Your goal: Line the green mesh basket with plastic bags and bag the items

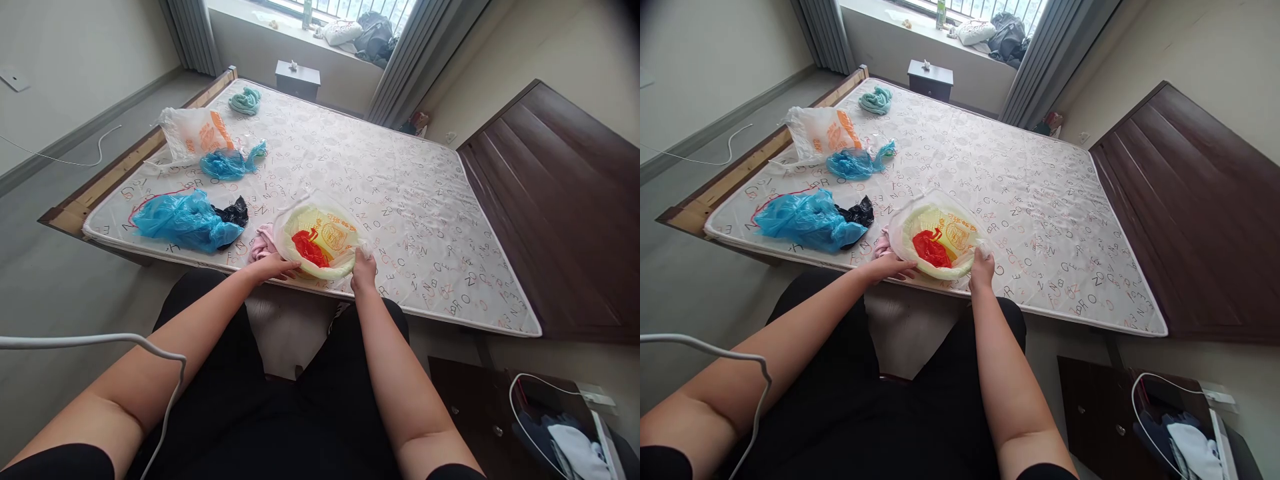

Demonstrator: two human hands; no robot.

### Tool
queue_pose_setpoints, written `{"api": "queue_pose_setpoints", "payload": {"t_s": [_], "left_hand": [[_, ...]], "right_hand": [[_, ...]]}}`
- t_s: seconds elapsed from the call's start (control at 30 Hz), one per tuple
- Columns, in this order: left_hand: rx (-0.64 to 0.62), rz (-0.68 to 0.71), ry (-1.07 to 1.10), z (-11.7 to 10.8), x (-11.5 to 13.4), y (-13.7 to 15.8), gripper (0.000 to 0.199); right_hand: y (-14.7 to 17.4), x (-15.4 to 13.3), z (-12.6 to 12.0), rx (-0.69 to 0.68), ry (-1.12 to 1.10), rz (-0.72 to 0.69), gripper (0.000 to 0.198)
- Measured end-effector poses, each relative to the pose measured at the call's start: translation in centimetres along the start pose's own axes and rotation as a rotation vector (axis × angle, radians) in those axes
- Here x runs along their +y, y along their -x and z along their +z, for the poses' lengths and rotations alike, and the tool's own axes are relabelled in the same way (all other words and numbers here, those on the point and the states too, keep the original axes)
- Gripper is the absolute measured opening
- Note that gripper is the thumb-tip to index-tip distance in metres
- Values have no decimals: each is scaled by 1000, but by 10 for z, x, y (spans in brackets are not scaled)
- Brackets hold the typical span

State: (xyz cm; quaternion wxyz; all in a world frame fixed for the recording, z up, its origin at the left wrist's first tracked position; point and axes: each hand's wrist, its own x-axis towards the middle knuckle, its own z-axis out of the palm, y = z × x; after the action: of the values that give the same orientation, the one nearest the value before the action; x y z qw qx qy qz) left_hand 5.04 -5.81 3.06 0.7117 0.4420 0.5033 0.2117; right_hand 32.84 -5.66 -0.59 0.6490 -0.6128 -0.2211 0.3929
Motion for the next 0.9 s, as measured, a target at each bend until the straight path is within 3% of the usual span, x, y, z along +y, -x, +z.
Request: {"api": "queue_pose_setpoints", "payload": {"t_s": [0.13, 0.27, 0.33, 0.5, 0.73, 0.9], "left_hand": [[62, 61, -39, 5, 0, -5, 32], [340, 144, 83, 1, 5, -13, 29], [400, 131, 142, -2, 7, -15, 27], [350, 65, 124, -1, 5, -15, 32], [222, 130, 173, 2, 0, -16, 38], [275, 117, 250, 4, -2, -19, 38]], "right_hand": [[1, -2, 0, -21, -3, 85, 41], [3, -7, 1, -125, 37, 198, 46], [5, -8, 2, -182, 71, 197, 47], [12, -12, 5, -314, 146, 230, 42], [12, -19, 4, -391, -53, 257, 40], [13, -16, 2, -502, 36, 308, 43]]}}
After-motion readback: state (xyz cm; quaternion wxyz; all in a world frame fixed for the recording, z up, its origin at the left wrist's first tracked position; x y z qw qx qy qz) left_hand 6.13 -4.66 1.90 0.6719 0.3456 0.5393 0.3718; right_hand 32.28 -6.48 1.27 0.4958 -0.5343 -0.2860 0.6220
